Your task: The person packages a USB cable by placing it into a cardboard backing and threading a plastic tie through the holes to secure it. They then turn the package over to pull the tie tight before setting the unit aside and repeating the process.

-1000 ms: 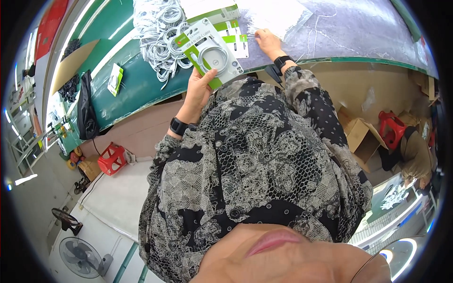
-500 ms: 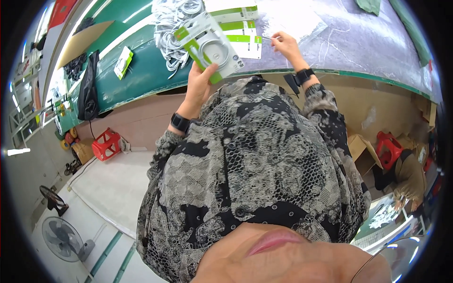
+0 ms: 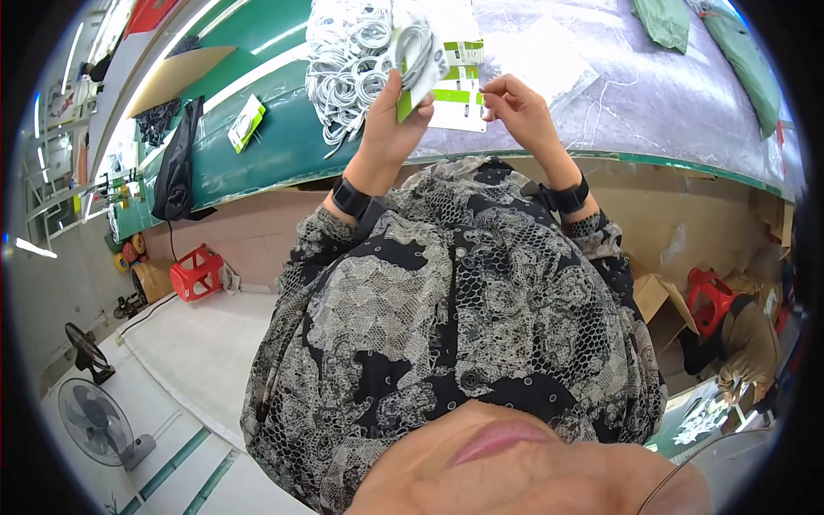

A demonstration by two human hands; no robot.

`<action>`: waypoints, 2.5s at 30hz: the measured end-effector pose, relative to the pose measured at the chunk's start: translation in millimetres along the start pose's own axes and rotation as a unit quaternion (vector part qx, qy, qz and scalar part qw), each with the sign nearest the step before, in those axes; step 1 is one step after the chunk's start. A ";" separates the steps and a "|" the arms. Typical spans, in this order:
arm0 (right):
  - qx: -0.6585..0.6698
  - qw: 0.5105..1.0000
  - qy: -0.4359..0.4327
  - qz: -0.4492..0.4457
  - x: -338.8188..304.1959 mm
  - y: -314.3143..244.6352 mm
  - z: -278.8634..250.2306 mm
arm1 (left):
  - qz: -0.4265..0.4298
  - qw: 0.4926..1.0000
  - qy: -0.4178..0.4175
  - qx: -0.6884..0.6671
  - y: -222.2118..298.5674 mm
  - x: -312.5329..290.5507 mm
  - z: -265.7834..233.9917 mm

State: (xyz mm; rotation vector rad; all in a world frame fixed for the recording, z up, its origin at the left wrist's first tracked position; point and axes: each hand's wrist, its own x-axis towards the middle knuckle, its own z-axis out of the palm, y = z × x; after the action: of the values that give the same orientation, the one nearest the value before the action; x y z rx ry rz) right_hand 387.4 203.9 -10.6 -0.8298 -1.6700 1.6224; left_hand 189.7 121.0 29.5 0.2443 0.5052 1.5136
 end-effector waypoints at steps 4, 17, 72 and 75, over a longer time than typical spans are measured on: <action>-0.138 0.976 0.040 -0.162 2.1 -47.7 12.7 | -0.111 0.940 -0.106 -0.303 -1.5 5.5 -3.9; -0.172 0.960 0.056 -0.215 11.2 -63.8 20.7 | -0.135 0.877 -0.097 -0.451 0.8 3.4 16.0; -0.460 0.797 0.018 -0.391 14.3 -93.4 36.0 | 0.107 0.971 0.048 0.207 -26.2 -15.9 17.8; -0.495 0.783 -0.039 -0.376 19.5 -97.6 33.4 | 0.078 0.969 0.066 0.227 -27.9 -19.2 17.1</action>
State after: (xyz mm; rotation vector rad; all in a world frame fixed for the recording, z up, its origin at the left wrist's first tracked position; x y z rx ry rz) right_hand 349.2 197.2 86.9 -0.3887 -2.4791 0.1540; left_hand 222.8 103.1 34.8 0.5520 0.9582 1.5587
